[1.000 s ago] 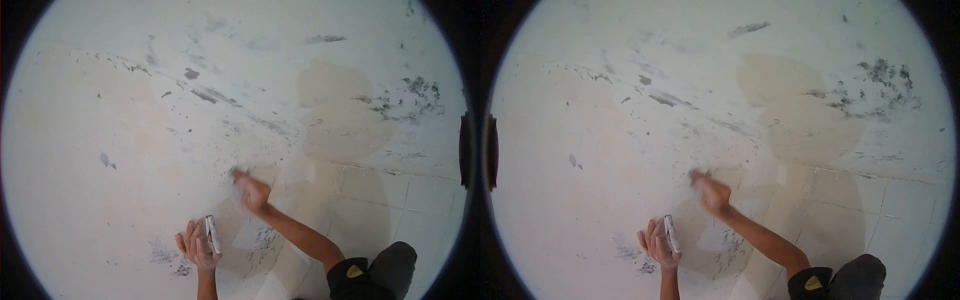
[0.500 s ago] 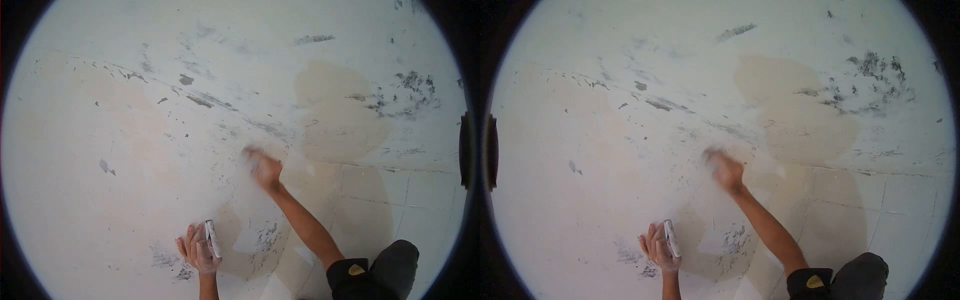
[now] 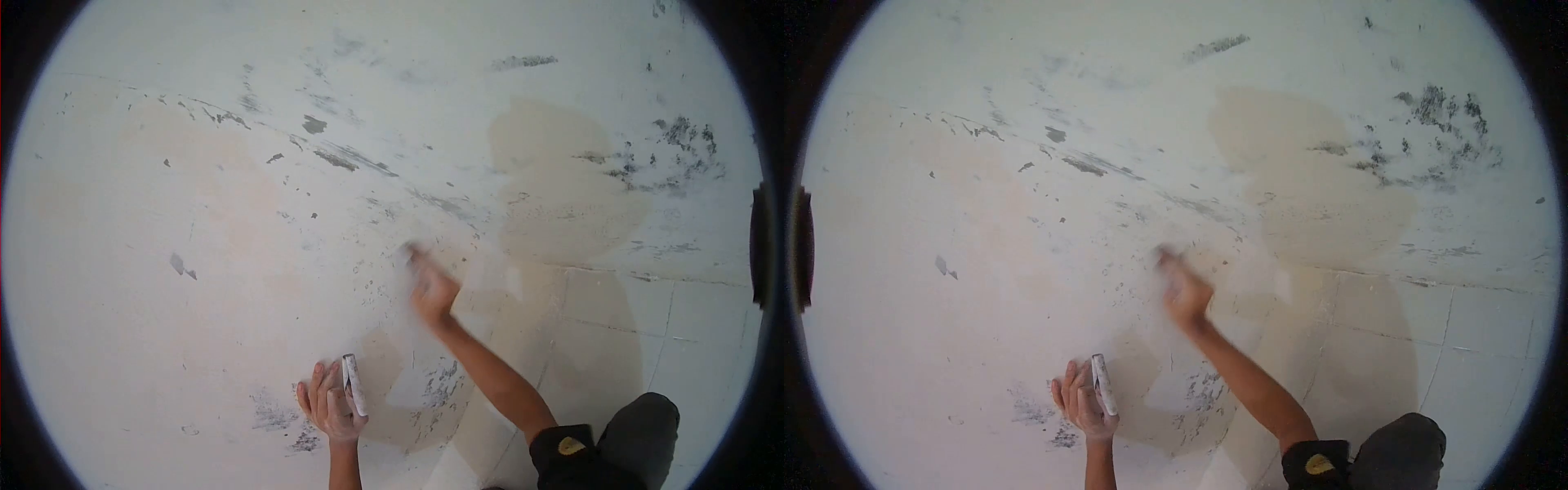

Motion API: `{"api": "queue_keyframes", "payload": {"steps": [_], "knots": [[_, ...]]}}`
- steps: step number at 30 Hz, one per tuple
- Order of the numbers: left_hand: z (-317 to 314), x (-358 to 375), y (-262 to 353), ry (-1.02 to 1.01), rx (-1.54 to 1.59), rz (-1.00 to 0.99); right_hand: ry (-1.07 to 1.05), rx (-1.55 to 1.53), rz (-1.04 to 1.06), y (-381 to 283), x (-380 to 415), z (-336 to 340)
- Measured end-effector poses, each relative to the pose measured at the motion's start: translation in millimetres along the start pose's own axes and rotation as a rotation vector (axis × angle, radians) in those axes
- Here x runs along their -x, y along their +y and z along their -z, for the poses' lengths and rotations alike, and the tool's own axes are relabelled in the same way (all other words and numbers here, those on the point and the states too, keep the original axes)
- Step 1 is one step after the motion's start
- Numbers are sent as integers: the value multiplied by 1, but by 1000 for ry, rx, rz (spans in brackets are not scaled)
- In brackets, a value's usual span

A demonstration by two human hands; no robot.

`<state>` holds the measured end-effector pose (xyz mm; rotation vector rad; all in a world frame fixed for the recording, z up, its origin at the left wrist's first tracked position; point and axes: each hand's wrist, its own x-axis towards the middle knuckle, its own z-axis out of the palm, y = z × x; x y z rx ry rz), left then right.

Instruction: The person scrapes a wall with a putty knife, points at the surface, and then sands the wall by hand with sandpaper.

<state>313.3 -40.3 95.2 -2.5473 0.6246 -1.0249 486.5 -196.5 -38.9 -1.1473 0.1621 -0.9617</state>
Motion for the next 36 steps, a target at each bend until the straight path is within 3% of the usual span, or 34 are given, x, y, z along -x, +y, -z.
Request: {"api": "queue_keyframes", "payload": {"steps": [1, 3, 4, 6, 8, 10, 13, 16, 17, 18, 20, 22, 24, 26, 27, 28, 30, 32, 34, 36], "knots": [[0, -1, 2, 7, 1, 0, -73, -100, 95, -10, 23, -7], [0, -3, 3, -19, -14, 6, -236, -252, 486, -51, 31, -7], [-1, -4, 4, -20, -16, 0, -230, -253, 485, -46, 20, -8], [1, -2, 1, 1, 14, 6, -234, -187, 682, -26, -16, -12], [-1, 4, -6, 15, 44, 26, -71, -116, -51, -10, -41, -15], [1, 8, -3, 20, 85, 54, 74, -102, 59, -27, -33, -25], [-1, -4, 3, 47, 79, -7, -247, -253, 495, -55, 16, -18], [0, 0, 0, -5, 56, 7, -335, -197, 673, -17, -22, -12], [0, 1, -1, 5, 69, 9, -240, -288, 246, 9, -31, -18], [-1, 2, -1, 16, 84, 18, -46, -36, 44, 2, -57, -13], [1, 3, 1, 9, 83, 20, 9, -15, 36, -21, -50, -24], [1, 0, 2, 13, 89, 9, -66, -213, 350, -44, -10, -39], [0, -1, 3, -8, 59, -6, -245, -222, 497, -74, 6, -32], [-2, 0, 2, -2, 75, -11, -271, -218, 736, -46, -33, -26], [-3, 1, -1, 9, 94, -9, -163, -226, 607, -33, -49, -30], [-3, 2, -4, 12, 88, -4, -110, -189, 308, -24, -64, -28], [-2, 7, -5, -35, 126, -7, 113, -100, 141, -30, -77, -34], [-1, 4, -3, -18, 126, -15, -74, -195, 116, -58, -32, -41], [-1, -4, 1, 8, 131, -44, -190, -281, 533, -81, 4, -43], [4, -5, 4, -42, 114, -15, -314, -265, 751, -70, -17, -36]]}}
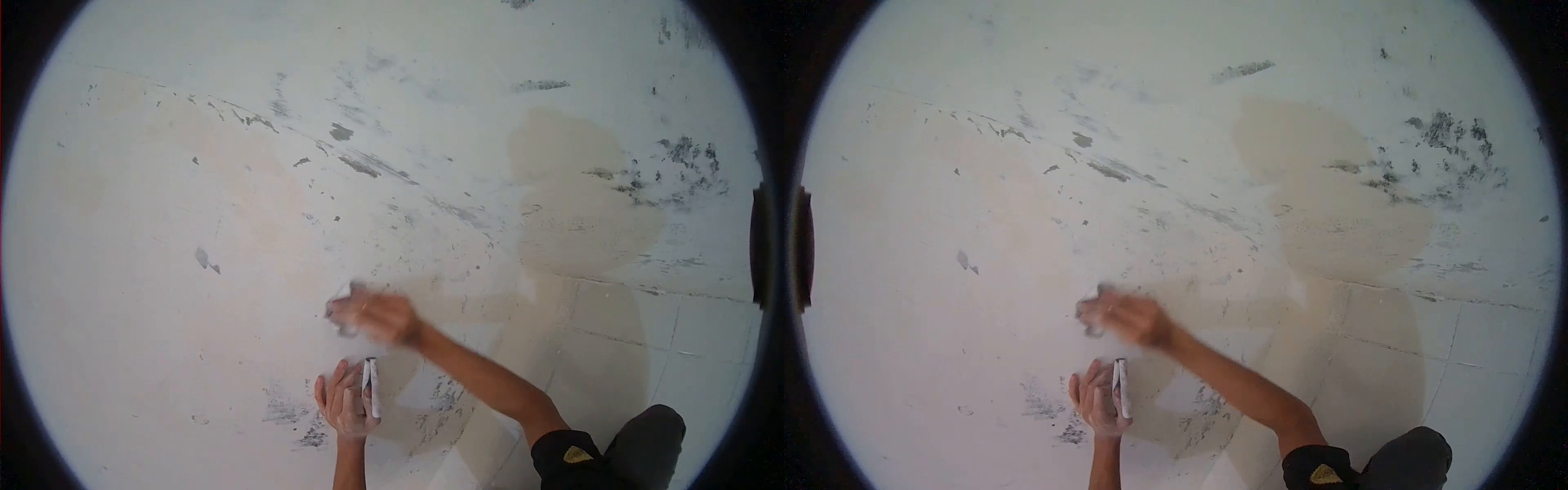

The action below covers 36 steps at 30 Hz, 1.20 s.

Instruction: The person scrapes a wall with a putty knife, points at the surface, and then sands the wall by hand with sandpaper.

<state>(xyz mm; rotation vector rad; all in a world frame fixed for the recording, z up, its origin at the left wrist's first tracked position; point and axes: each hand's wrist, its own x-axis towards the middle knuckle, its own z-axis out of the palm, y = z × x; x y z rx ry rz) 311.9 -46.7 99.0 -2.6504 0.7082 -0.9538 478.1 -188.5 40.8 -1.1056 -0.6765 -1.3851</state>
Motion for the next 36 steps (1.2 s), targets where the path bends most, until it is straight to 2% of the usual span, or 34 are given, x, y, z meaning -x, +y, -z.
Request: {"api": "queue_keyframes", "payload": {"steps": [2, 4, 7, 9, 10, 12, 13, 14, 16, 18, 20, 22, 24, 25, 27, 29, 30, 32, 33, 34, 36], "knots": [[3, 6, -7, 28, 73, 2, 135, 18, -129, 43, -12, 15], [6, 11, -10, 56, 156, 27, 351, 115, -613, 60, -31, 26], [17, 12, -9, 67, 238, 27, 363, 78, -604, 18, -27, -6], [21, 9, -9, 72, 228, -10, 199, -40, -213, -11, -14, -20], [22, 9, -10, 76, 228, -20, 206, -36, -206, 0, -15, -15], [25, 15, -14, 123, 169, -4, 90, 50, -24, 40, -15, 8], [31, 15, -16, 125, 163, -3, 208, -1, -297, 63, -14, 14], [37, 17, -14, 135, 138, 6, 273, 215, -669, 71, -21, 27], [40, 17, -8, 148, 119, 29, 391, 284, -565, 56, -33, 14], [43, 9, -6, 205, 73, 12, 278, 121, -462, 17, -18, -2], [34, 8, -10, 225, 51, -8, 131, 21, -201, -7, -13, -9], [27, 14, -15, 200, 75, 15, -19, 5, 30, 30, -23, 18], [30, 17, -16, 161, 58, 30, 236, 123, -426, 64, -27, 20], [34, 17, -16, 174, 70, 19, 223, 116, -431, 56, -31, 16], [35, 16, -16, 211, 98, 19, 409, 271, -651, 35, -53, 2], [34, 18, -19, 195, 61, 15, 244, 60, -369, 3, -31, -23], [34, 16, -22, 182, 32, 3, 224, 30, -142, -12, -43, -26], [32, 16, -19, 185, 45, 13, 81, -21, 22, 24, -49, 1], [32, 16, -20, 183, 66, 30, 168, 11, -198, 48, -45, 0], [31, 17, -24, 186, 61, 37, 270, 179, -442, 66, -52, 9], [28, 20, -25, 200, 103, 53, 267, 164, -433, 54, -43, 0]]}}
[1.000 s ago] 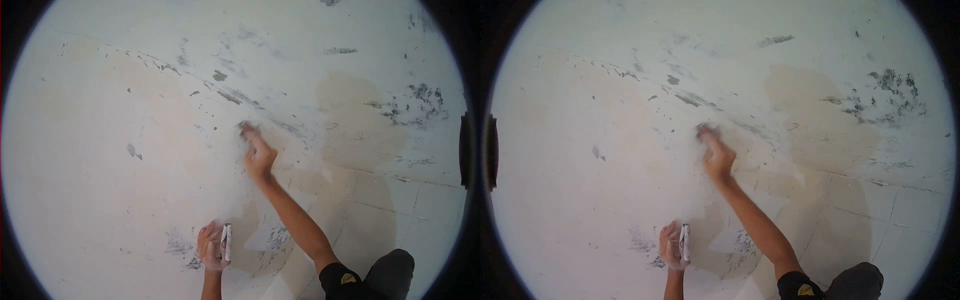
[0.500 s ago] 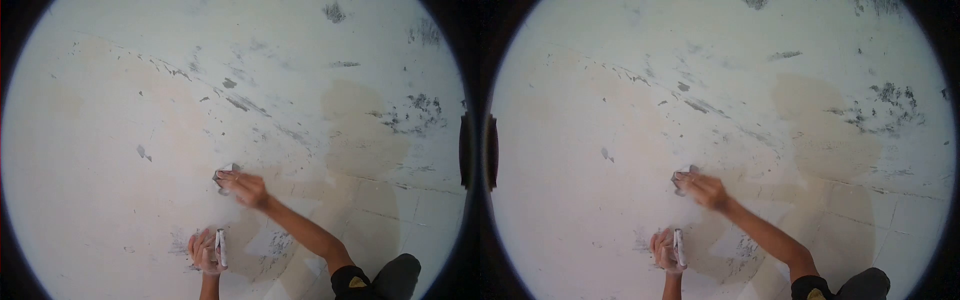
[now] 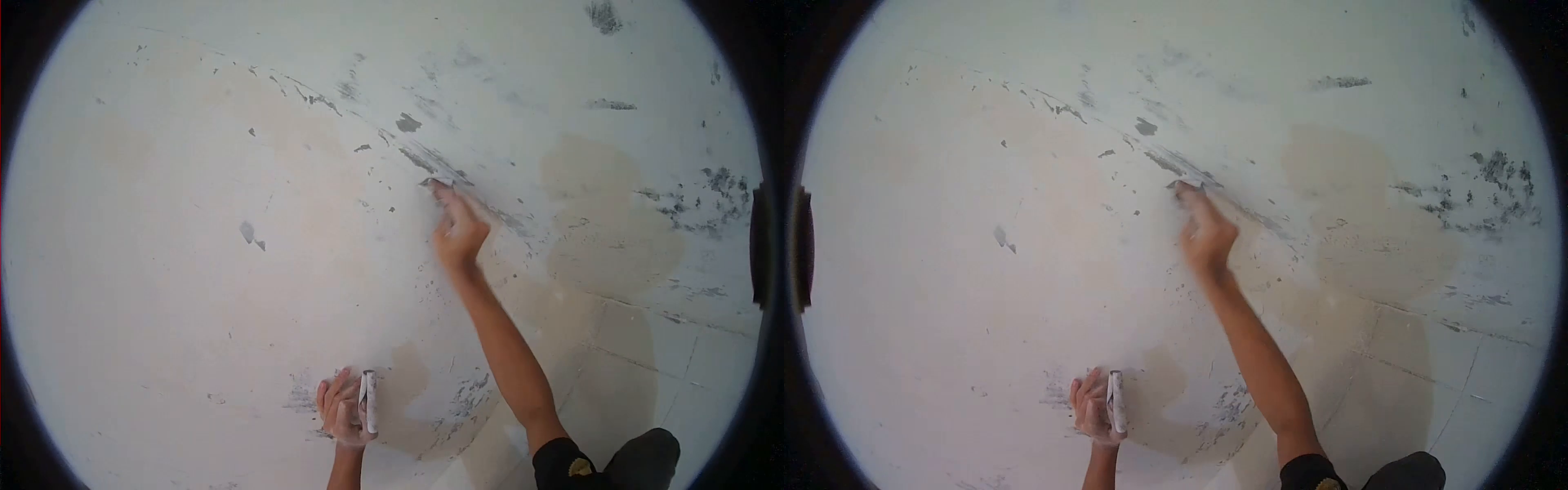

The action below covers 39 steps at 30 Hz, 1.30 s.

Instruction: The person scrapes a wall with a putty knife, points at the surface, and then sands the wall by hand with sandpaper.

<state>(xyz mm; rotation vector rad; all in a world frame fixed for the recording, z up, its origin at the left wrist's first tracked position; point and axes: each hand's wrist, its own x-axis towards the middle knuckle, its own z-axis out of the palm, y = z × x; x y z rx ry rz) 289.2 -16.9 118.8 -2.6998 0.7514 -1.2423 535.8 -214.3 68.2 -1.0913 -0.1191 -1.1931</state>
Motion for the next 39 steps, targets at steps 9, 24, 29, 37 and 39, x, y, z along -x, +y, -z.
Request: {"api": "queue_keyframes", "payload": {"steps": [9, 24, 29, 37, 39], "knots": [[4, -12, 8, -65, -37, 15, -2, -82, 190, 2, -25, -8], [18, -11, 11, -76, 86, 3, -55, -122, 232, -48, 11, -3], [17, -3, 16, -56, 129, 41, 91, 38, 85, -6, -57, -5], [14, -1, 11, -30, 114, 21, -3, -95, 367, -21, -42, -11], [17, 0, 11, -29, 144, 44, 71, -6, 158, -21, -70, -15]]}}
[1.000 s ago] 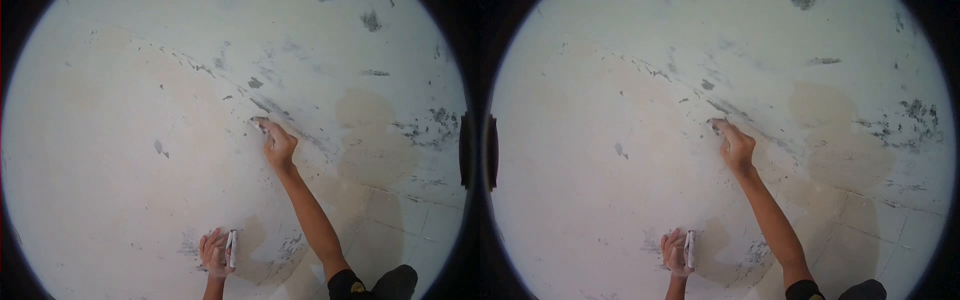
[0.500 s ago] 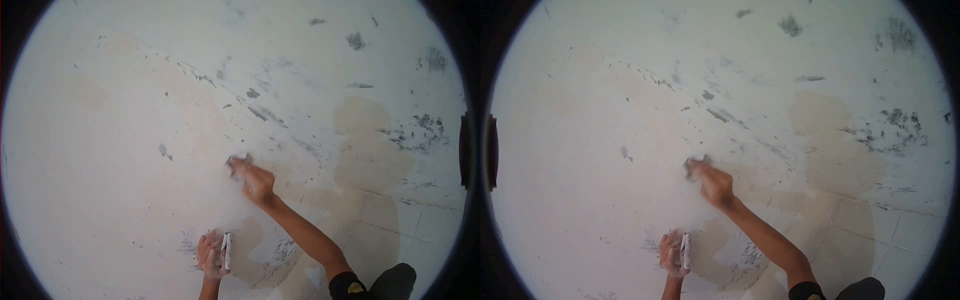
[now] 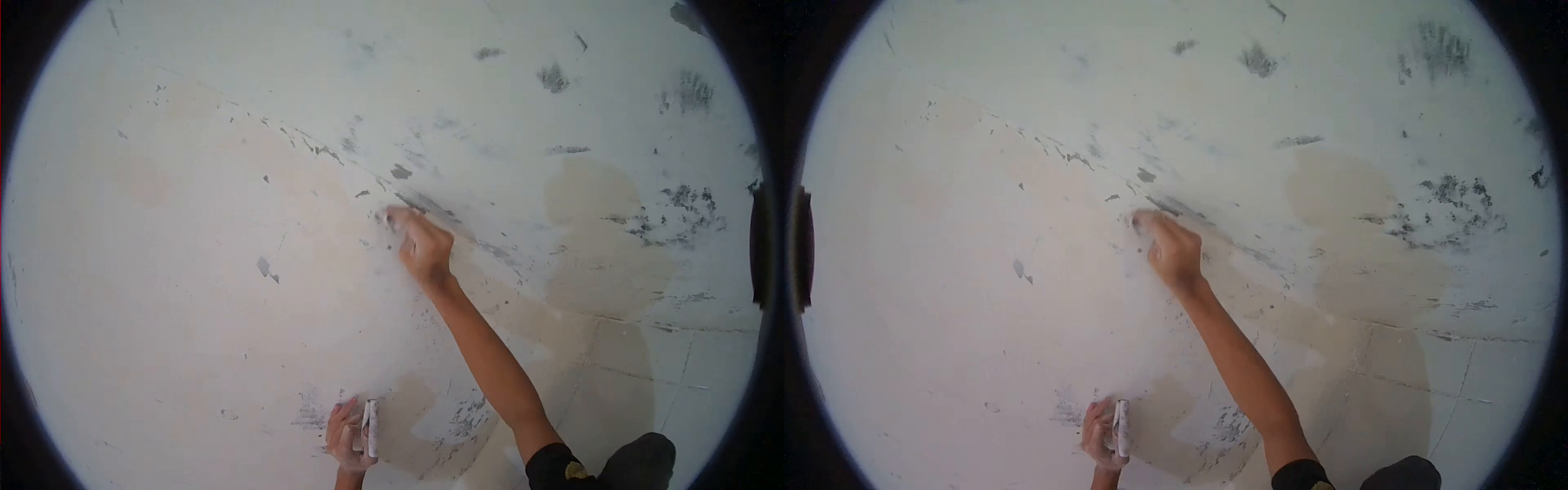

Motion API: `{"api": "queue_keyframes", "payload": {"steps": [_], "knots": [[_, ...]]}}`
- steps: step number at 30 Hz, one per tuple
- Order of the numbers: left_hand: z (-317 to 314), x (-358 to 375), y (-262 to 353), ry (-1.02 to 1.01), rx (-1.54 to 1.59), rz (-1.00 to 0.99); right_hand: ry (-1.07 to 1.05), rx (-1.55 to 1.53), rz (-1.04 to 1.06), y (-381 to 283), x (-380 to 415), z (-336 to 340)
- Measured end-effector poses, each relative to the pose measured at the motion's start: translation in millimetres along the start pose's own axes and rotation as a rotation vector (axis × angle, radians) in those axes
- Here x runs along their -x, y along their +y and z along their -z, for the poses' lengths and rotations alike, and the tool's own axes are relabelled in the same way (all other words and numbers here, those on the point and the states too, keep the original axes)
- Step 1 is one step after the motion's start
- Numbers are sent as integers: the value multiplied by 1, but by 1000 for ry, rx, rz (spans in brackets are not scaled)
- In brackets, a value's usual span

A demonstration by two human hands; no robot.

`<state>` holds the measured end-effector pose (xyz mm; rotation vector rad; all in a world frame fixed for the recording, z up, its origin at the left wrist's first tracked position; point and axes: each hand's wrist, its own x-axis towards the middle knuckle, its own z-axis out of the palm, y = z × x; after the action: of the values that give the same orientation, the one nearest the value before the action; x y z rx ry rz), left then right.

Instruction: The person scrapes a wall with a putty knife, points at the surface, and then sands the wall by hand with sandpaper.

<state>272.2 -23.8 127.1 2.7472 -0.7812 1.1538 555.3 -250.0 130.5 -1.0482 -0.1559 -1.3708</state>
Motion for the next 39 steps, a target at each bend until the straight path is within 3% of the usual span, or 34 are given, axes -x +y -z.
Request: {"api": "queue_keyframes", "payload": {"steps": [2, 5, 7, 9, 11, 15, 17, 19, 22, 25, 27, 29, 30, 32, 35, 37, 39], "knots": [[5, -6, 4, 17, -38, -6, 10, 17, -83, -11, 6, -8], [-2, -4, -3, 12, 25, -40, -60, -128, 143, -42, 44, -12], [-4, -2, -3, -7, -21, -41, -114, -140, 232, -13, 33, -6], [-2, 3, -2, -19, 14, 21, -17, -64, -25, 7, 8, 0], [4, -1, 0, -13, 14, 9, -7, -48, -45, 5, 11, -1], [-1, -3, -3, 8, 15, -11, -147, -211, 205, -45, 58, -3], [-2, 0, 2, -7, -5, -15, -239, -192, 379, -10, 42, 2], [1, 4, 3, -20, 28, 16, -81, -37, 28, 10, 13, 3], [6, 3, 9, -18, 17, 8, -24, -52, -86, -13, 30, -15], [4, 4, 9, -40, 21, -21, -203, -283, 259, -66, 60, -21], [0, 10, 7, -57, 18, -27, -287, -220, 406, -41, 41, -12], [5, 9, 16, -68, 53, 36, -222, -64, -5, -4, 15, -10], [8, 7, 22, -57, 45, 28, -238, -69, -5, -5, 18, -14], [11, 6, 23, -33, 66, 22, -38, -10, 1, -13, 17, -23], [11, 0, 24, -15, 82, -36, -179, -234, 304, -72, 56, -29], [7, 0, 28, -16, 140, 8, -180, -237, 508, -63, 34, -26], [15, 1, 28, -40, 117, -3, -241, -74, 178, -19, 13, -20]]}}
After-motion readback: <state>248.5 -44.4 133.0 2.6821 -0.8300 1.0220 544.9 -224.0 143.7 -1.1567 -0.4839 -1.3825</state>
